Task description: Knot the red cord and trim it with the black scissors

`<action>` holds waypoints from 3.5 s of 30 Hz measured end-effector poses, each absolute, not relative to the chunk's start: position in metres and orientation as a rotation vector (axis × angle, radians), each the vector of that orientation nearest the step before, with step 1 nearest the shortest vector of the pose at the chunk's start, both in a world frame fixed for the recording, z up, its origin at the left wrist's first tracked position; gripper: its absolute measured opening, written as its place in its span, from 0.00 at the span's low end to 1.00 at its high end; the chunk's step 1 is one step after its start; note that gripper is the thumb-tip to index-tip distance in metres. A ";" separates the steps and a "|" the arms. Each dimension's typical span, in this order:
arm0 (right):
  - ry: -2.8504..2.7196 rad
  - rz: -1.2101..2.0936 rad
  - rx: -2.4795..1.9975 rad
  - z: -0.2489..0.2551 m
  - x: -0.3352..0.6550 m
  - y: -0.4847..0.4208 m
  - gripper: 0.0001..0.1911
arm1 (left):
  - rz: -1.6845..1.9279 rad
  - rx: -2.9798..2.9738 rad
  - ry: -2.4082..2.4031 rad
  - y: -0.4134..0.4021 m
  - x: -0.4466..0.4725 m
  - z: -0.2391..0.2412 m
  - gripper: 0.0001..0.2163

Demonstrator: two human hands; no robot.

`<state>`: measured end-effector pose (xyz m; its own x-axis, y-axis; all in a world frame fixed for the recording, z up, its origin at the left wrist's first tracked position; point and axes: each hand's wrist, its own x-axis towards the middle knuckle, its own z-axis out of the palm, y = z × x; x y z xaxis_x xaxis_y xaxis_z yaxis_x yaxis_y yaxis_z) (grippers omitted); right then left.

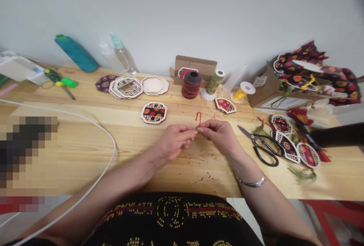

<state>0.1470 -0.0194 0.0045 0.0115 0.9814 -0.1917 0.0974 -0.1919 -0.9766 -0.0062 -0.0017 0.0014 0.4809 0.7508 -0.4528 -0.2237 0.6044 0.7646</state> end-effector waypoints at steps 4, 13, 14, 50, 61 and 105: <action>-1.341 1.123 -1.455 0.004 0.146 -0.020 0.05 | 0.654 0.701 0.881 -0.002 -0.006 -0.001 0.05; -1.593 0.858 -1.521 -0.001 0.148 -0.020 0.07 | 0.649 0.796 1.001 -0.002 -0.009 0.002 0.05; -1.592 0.848 -1.527 -0.001 0.148 -0.020 0.07 | 0.657 0.807 1.016 -0.001 -0.009 0.003 0.05; -1.015 1.275 -1.355 -0.005 0.140 -0.020 0.12 | 1.000 1.773 1.164 -0.010 -0.014 -0.004 0.13; -1.410 0.917 -1.533 -0.010 0.138 -0.026 0.05 | 0.654 1.137 0.967 -0.006 -0.010 0.001 0.17; -1.649 0.758 -1.579 0.007 0.146 -0.031 0.08 | 0.847 0.784 1.012 0.004 -0.010 0.001 0.05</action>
<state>0.1459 -0.0306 0.0067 0.0091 0.9950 0.0998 0.5715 0.0768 -0.8170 -0.0095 0.0042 0.0006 0.2875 0.8761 -0.3871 -0.2264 0.4549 0.8613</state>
